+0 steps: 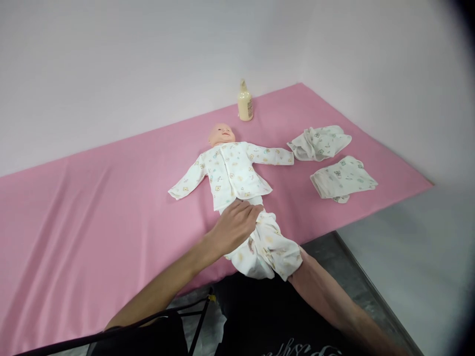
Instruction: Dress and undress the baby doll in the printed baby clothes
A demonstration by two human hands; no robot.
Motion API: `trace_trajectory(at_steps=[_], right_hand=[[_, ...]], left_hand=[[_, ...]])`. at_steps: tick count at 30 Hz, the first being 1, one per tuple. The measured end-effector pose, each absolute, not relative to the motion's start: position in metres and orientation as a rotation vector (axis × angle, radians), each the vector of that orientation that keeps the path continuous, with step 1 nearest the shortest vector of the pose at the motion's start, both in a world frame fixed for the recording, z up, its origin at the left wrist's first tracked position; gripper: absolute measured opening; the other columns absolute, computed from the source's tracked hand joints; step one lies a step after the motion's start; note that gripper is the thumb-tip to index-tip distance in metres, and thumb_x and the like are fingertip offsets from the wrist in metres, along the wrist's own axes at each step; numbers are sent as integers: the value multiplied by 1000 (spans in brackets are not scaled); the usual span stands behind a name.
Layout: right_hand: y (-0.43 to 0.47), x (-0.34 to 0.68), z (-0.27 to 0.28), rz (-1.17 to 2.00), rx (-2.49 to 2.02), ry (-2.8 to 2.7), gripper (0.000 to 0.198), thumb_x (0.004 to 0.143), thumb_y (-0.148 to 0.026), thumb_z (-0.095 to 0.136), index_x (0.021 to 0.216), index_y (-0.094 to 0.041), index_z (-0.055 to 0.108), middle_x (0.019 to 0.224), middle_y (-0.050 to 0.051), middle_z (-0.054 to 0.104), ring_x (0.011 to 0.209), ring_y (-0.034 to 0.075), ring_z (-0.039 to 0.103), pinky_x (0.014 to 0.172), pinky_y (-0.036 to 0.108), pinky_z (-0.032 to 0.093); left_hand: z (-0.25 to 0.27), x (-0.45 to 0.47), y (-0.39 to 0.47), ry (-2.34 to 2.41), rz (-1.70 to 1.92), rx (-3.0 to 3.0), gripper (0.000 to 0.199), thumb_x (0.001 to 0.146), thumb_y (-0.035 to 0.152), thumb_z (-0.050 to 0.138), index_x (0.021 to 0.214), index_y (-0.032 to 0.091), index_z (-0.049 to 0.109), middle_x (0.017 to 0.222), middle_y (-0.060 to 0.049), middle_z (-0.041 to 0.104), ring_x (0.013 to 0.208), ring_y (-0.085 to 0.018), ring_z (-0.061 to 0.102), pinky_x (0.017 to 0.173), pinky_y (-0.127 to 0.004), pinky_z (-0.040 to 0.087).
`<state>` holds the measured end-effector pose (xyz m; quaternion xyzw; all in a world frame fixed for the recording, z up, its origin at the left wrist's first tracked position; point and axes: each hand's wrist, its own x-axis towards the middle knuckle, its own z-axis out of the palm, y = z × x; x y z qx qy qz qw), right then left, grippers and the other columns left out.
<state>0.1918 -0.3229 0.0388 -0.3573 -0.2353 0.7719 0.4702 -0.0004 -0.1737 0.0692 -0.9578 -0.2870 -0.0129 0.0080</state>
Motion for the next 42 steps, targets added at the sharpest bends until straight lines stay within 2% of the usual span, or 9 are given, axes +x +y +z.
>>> trace_trajectory(at_steps=[3, 6, 10, 13, 17, 24, 30, 35, 42], right_hand=[[-333, 210, 27, 1950, -844, -622, 47, 102, -53, 36, 140, -34, 56, 144, 3, 56, 134, 24, 51, 116, 45, 36], [-334, 228, 15, 1896, -1063, -790, 43, 101, -51, 42, 128, -27, 65, 128, 8, 66, 117, 25, 62, 107, 45, 45], [-312, 242, 5, 1458, -1538, -1192, 35, 97, -50, 52, 109, -22, 69, 102, 8, 71, 92, 24, 67, 88, 40, 53], [-279, 245, -1, 1156, -1624, -1440, 32, 97, -48, 51, 113, -23, 64, 108, 8, 70, 95, 24, 66, 86, 40, 53], [-232, 240, -3, 1072, -1385, -1918, 42, 93, -41, 58, 132, -27, 55, 131, 8, 61, 118, 27, 58, 97, 43, 49], [-192, 221, -3, 1027, -1231, -2214, 21, 90, -40, 64, 89, -20, 59, 94, 7, 64, 91, 24, 58, 80, 38, 49], [-182, 219, -7, 983, -1069, -2256, 15, 94, -33, 58, 85, -21, 59, 88, 5, 63, 88, 22, 56, 80, 36, 47], [-171, 219, -10, 959, -988, -2234, 8, 92, -22, 55, 87, -22, 61, 90, 5, 64, 86, 21, 58, 79, 37, 48], [-161, 215, -23, 865, -971, -2225, 10, 90, -21, 52, 83, -22, 58, 82, 4, 64, 76, 20, 57, 69, 33, 46]], left_hand=[[67, -5, -168, -949, -112, -2924, 29, 93, 8, 39, 119, 12, 51, 96, -8, 65, 95, -23, 60, 86, -38, 44], [65, -8, -163, -978, -105, -2950, 28, 93, 9, 39, 117, 13, 53, 98, -8, 66, 95, -23, 61, 86, -38, 44], [61, -12, -161, -1015, -96, -3022, 27, 94, 10, 40, 118, 14, 53, 106, -8, 66, 100, -22, 59, 88, -38, 44], [59, -16, -162, -1064, -147, -3077, 27, 96, 12, 41, 120, 16, 52, 113, -6, 65, 104, -22, 57, 91, -38, 44], [60, -23, -167, -1168, -188, -3116, 22, 98, 19, 43, 118, 17, 54, 111, -6, 64, 102, -22, 55, 90, -37, 45], [57, -40, -179, -1517, -422, -3178, 24, 98, 27, 50, 120, 22, 55, 111, -3, 63, 105, -20, 55, 97, -39, 45], [58, -76, -202, -2100, -618, -3112, 37, 94, 50, 55, 122, 25, 57, 117, -6, 59, 108, -21, 56, 95, -40, 49], [54, -100, -218, -2352, -548, -3197, 32, 94, 46, 55, 119, 27, 59, 119, -6, 59, 107, -20, 57, 94, -38, 50], [24, -98, -218, -2297, -454, -2999, 22, 95, 39, 46, 92, 20, 57, 92, -3, 62, 86, -19, 56, 77, -34, 47]])
